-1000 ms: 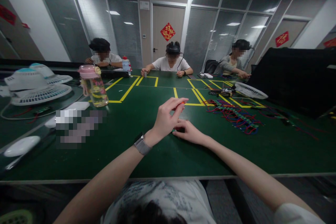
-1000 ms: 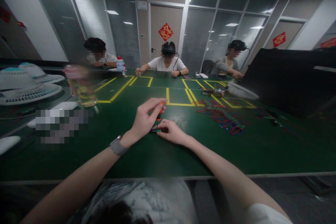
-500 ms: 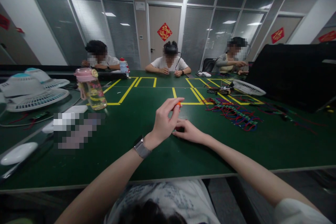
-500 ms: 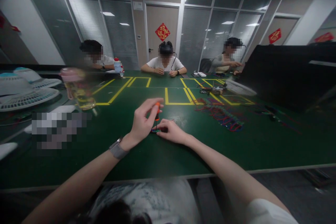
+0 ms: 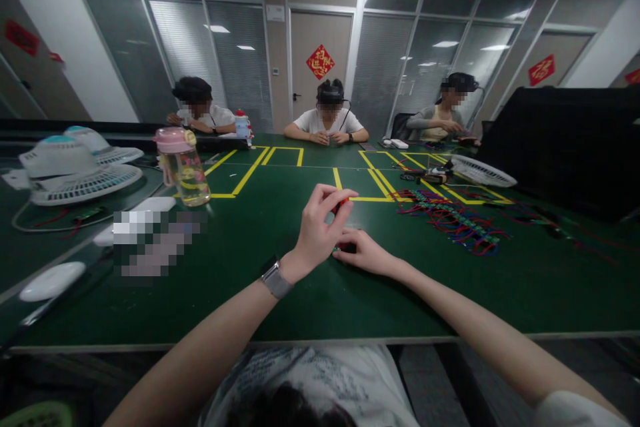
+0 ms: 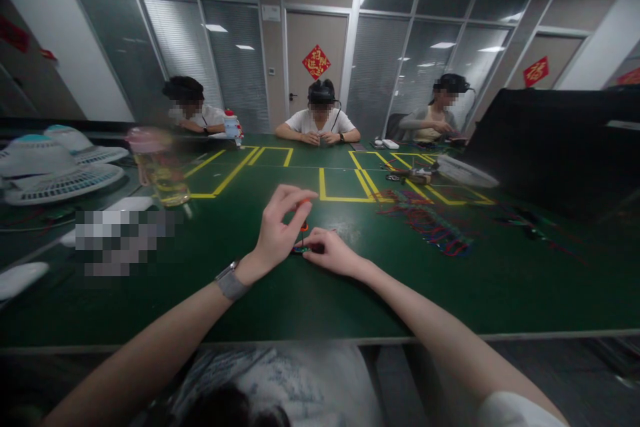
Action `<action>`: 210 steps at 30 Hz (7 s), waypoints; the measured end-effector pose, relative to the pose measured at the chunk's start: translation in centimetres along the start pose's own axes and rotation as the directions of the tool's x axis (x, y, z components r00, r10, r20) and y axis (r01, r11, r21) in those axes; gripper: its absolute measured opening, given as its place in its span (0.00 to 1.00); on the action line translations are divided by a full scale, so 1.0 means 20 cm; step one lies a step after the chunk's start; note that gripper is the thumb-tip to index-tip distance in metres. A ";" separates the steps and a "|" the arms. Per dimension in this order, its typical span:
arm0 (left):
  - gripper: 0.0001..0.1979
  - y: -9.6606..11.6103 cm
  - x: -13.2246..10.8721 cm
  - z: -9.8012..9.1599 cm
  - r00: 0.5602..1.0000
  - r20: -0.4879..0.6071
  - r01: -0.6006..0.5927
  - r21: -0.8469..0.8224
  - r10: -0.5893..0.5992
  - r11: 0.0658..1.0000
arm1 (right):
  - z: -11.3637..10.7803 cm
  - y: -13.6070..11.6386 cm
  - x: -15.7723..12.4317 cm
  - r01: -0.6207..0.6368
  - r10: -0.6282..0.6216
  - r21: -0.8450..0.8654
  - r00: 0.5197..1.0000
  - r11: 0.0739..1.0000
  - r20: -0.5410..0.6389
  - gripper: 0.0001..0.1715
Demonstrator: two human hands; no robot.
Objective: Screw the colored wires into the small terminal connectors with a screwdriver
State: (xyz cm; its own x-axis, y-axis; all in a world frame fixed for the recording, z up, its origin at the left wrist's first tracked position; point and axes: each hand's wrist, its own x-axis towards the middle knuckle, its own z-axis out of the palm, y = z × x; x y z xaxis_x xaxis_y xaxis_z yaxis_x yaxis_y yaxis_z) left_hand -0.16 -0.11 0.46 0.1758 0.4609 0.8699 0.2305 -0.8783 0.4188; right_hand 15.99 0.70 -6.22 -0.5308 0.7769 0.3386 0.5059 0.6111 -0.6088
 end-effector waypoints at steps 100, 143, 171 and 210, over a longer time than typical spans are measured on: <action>0.13 -0.07 0.03 -0.01 0.972 0.022 0.228 -0.289 -0.232 0.930 | -0.05 -0.03 -0.02 0.036 -0.033 -0.109 0.999 0.993 0.032 0.12; 0.13 -0.07 0.04 0.00 0.935 -0.020 0.318 -0.404 -0.355 0.858 | -0.05 -0.02 -0.02 0.034 -0.029 -0.120 0.999 0.992 0.044 0.12; 0.12 -0.06 0.03 0.00 0.950 -0.036 0.282 -0.331 -0.310 0.900 | -0.05 -0.02 -0.02 0.036 -0.031 -0.115 0.999 0.993 0.043 0.13; 0.16 -0.06 0.01 0.02 0.942 -0.014 0.298 -0.429 -0.337 0.852 | -0.05 -0.03 -0.02 0.034 -0.029 -0.115 0.999 0.993 0.041 0.12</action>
State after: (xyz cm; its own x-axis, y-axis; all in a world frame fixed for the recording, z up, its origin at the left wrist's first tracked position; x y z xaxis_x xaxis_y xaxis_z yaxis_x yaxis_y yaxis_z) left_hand -0.05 1.01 0.10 0.0743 0.7279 0.6817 -0.1620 -0.6657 0.7284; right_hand 16.68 0.15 -5.31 -0.5729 0.7519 0.3263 0.5625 0.6502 -0.5107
